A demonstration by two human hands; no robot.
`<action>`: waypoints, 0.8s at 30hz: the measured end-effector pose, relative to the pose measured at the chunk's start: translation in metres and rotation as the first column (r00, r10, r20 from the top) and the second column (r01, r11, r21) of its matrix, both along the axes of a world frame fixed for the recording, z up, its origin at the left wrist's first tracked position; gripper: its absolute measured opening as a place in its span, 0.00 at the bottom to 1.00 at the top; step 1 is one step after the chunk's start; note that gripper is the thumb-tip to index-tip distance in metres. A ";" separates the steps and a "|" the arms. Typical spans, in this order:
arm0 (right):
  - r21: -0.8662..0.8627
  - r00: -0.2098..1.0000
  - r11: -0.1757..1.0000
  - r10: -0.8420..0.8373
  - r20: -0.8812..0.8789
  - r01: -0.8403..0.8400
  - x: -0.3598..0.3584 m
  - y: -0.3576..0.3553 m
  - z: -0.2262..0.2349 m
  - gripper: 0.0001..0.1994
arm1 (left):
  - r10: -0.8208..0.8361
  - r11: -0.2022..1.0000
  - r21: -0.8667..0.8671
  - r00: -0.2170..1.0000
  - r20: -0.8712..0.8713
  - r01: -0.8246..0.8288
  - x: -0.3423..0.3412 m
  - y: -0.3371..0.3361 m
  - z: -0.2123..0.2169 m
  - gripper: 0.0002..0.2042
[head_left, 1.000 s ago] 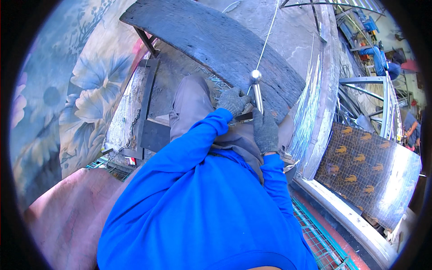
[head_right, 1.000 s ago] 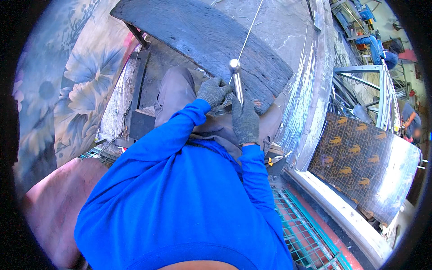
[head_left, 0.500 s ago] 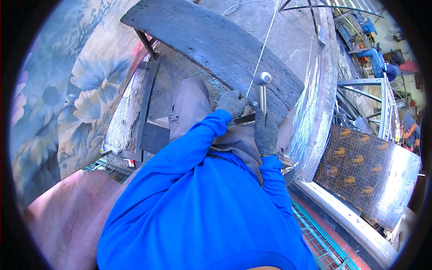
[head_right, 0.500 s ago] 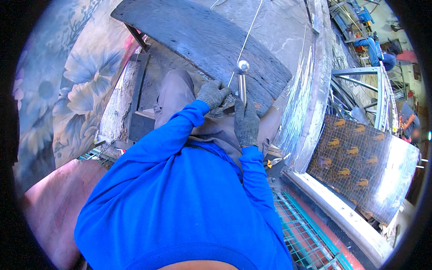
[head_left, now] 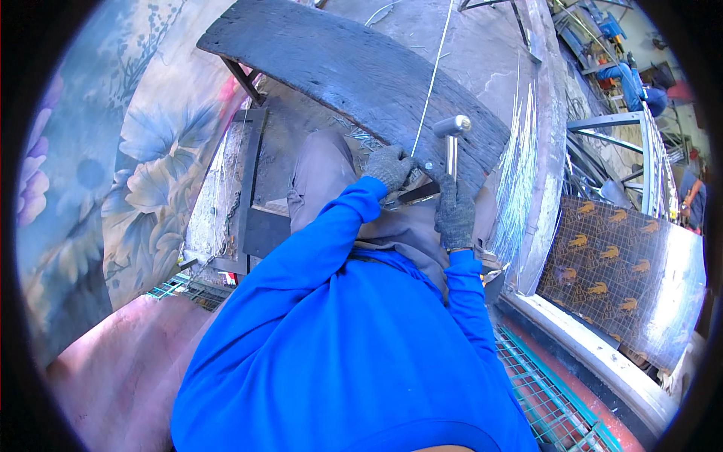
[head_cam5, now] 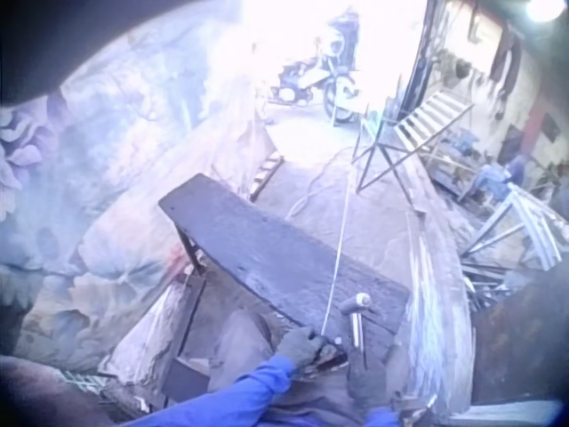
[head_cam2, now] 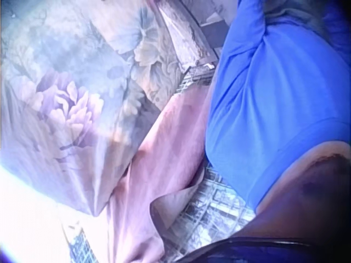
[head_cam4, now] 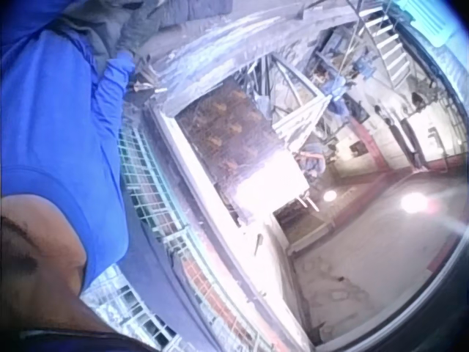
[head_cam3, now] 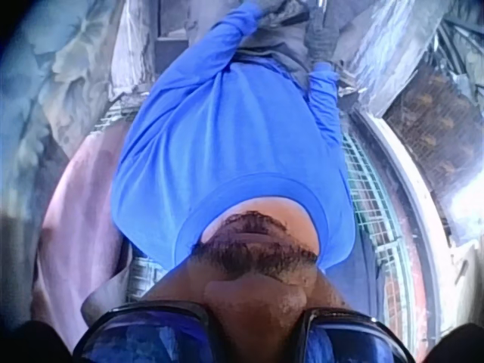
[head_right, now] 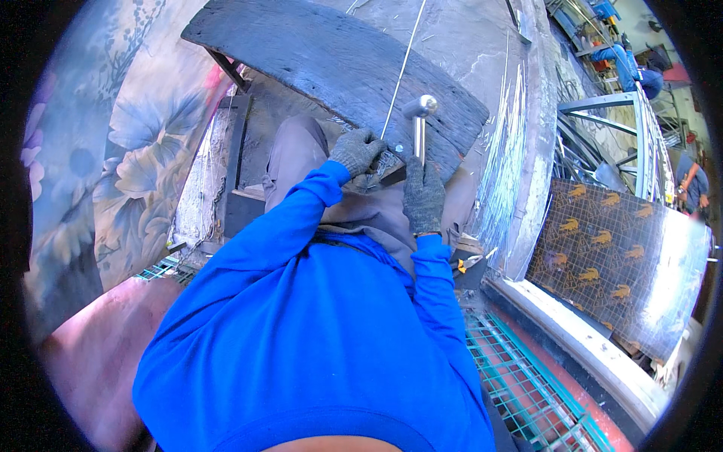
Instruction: Straightening or shaping a thin metal rod by hammering it against a wooden block.
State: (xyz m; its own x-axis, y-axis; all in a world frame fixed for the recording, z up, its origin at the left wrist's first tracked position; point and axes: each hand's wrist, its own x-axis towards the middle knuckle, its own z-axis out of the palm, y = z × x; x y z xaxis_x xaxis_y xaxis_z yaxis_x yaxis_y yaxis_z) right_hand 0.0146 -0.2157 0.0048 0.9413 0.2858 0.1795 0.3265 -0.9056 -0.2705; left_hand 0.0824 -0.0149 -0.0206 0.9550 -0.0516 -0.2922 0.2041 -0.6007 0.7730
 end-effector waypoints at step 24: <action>0.330 0.876 0.877 -0.182 -0.446 0.350 0.000 -0.032 -0.060 0.28 | -0.325 0.940 -0.209 0.890 -0.320 0.269 -0.078 0.074 0.029 0.13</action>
